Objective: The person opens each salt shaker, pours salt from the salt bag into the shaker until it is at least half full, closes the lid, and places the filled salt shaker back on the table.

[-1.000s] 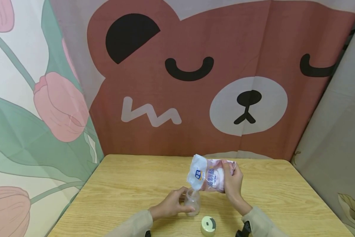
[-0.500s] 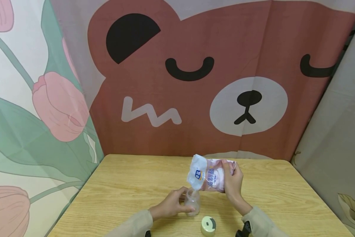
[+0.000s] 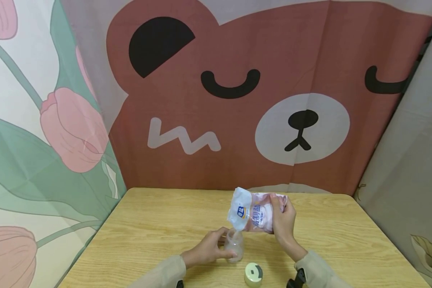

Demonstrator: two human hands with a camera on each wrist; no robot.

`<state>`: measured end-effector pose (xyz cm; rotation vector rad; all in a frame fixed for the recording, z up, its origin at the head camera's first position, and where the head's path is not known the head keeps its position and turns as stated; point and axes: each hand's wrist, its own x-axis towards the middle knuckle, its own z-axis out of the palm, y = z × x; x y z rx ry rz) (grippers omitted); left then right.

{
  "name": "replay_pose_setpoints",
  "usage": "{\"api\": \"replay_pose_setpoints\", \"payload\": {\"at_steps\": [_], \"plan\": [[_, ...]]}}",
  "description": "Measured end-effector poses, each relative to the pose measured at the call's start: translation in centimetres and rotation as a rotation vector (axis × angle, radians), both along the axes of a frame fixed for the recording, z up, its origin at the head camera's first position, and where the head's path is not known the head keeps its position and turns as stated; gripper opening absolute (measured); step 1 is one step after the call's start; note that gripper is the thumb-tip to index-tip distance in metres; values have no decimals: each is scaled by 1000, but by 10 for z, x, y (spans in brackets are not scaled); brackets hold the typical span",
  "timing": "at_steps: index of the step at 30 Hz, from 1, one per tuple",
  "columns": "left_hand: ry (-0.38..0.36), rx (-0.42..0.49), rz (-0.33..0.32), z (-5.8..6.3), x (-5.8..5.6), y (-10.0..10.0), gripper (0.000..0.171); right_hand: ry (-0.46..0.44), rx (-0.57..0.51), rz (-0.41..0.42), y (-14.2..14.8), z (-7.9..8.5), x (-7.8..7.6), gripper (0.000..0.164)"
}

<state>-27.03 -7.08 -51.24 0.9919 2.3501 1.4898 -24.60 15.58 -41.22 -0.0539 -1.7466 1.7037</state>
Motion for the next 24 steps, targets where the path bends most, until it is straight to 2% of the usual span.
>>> {"api": "replay_pose_setpoints", "payload": {"at_steps": [16,24], "plan": [[1,9,-8,0,1,0,48,13,12,6,1,2,1,30],[17,-32,15,3,2,1,49,41,21,9,1,3,0,28]]}}
